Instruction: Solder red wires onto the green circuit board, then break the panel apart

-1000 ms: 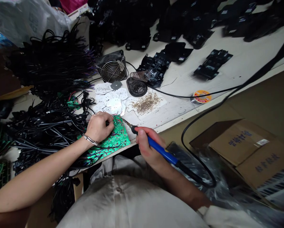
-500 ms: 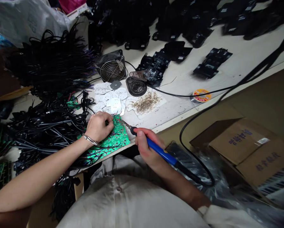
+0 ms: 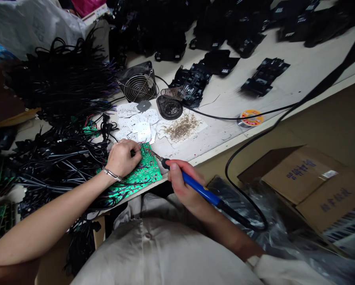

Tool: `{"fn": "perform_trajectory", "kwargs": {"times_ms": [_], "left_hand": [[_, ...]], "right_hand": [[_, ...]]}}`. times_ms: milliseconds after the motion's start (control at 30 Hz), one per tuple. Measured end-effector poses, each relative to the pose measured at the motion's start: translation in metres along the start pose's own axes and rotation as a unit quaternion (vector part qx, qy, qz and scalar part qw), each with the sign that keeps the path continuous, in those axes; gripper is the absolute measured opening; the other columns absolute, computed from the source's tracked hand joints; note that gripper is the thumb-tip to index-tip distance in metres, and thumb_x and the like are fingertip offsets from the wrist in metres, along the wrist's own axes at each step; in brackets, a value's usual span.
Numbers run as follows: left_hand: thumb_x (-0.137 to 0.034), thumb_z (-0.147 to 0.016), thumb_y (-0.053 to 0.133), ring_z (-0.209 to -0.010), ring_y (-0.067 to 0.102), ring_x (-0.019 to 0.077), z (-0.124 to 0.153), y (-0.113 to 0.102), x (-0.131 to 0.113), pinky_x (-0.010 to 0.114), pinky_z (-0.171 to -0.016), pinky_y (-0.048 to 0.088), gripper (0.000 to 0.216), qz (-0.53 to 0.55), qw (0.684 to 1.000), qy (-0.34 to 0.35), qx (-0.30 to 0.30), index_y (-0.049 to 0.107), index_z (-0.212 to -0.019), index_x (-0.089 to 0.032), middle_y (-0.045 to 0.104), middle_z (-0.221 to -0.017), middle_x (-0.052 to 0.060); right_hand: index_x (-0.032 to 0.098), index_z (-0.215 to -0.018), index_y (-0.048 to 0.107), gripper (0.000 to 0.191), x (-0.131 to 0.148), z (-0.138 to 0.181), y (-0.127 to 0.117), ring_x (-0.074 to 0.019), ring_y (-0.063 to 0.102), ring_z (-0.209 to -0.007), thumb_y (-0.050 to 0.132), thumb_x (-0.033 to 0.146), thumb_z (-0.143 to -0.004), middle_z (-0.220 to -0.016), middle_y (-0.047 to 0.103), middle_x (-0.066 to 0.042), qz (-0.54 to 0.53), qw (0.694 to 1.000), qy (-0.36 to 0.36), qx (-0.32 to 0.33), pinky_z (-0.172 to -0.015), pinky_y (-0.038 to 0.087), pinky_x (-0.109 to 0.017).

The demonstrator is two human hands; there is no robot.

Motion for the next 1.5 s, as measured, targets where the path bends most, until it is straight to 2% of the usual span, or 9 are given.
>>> {"fn": "perform_trajectory", "kwargs": {"times_ms": [433,600,700,800,967,1500], "left_hand": [[-0.022,-0.078,0.051,-0.081,0.061,0.0194,0.000,-0.002,0.002,0.036,-0.083,0.047,0.013,0.022,1.000,0.022,0.004,0.060,-0.070,-0.018,0.069,-0.080,0.004],[-0.023,-0.079,0.051,-0.090,0.060,0.0200,0.001,-0.002,-0.001,0.037,-0.085,0.046,0.015,0.018,0.998,0.045,0.030,0.062,-0.071,-0.018,0.067,-0.092,0.006],[-0.020,-0.076,0.051,-0.093,0.060,0.0212,0.000,-0.002,-0.004,0.038,-0.085,0.046,0.014,-0.022,0.997,0.045,0.051,0.063,-0.070,-0.018,0.066,-0.097,0.006],[-0.019,-0.076,0.049,-0.093,0.060,0.0222,-0.002,-0.002,-0.008,0.038,-0.083,0.045,0.014,-0.064,0.995,0.041,0.072,0.062,-0.070,-0.018,0.067,-0.094,0.006],[-0.019,-0.075,0.049,-0.092,0.059,0.0221,-0.005,-0.002,-0.009,0.038,-0.085,0.044,0.013,-0.086,0.990,0.048,0.097,0.060,-0.069,-0.018,0.065,-0.089,0.005],[-0.020,-0.074,0.047,-0.088,0.058,0.0217,-0.005,0.001,-0.010,0.038,-0.084,0.046,0.013,-0.091,0.990,0.032,0.102,0.059,-0.068,-0.018,0.064,-0.088,0.007]], "right_hand": [[0.022,-0.086,0.065,0.017,0.002,-0.001,0.000,-0.0113,0.063,-0.060,0.050,0.030,-0.090,-0.064,0.066,0.002,0.004,1.000,0.006,0.010,-0.056,0.050,-0.022],[0.022,-0.085,0.065,0.015,0.003,0.000,0.001,-0.0107,0.063,-0.058,0.052,0.028,-0.089,-0.063,0.066,0.003,-0.015,0.999,-0.041,-0.008,-0.057,0.050,-0.022],[0.021,-0.085,0.065,0.014,0.005,0.001,0.003,-0.0100,0.063,-0.056,0.052,0.026,-0.089,-0.063,0.067,0.003,-0.002,0.999,-0.050,0.007,-0.058,0.051,-0.021],[0.021,-0.085,0.066,0.014,0.008,0.001,0.004,-0.0095,0.063,-0.056,0.052,0.024,-0.089,-0.065,0.068,0.003,0.025,0.998,-0.043,0.030,-0.060,0.051,-0.020],[0.021,-0.083,0.066,0.014,0.010,0.001,0.007,-0.0099,0.065,-0.062,0.053,0.022,-0.088,-0.072,0.071,0.003,0.023,0.996,-0.078,0.021,-0.065,0.053,-0.020],[0.021,-0.084,0.065,0.012,0.009,0.000,0.009,-0.0103,0.066,-0.065,0.053,0.021,-0.088,-0.074,0.071,0.003,0.021,0.993,-0.113,0.037,-0.067,0.053,-0.020]]}}
Point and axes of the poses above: each hand's wrist, its own z-axis away from the middle knuckle, its own y-axis out of the palm, x = y × z, the point moved 5 cm from there along -z, towards the middle knuckle
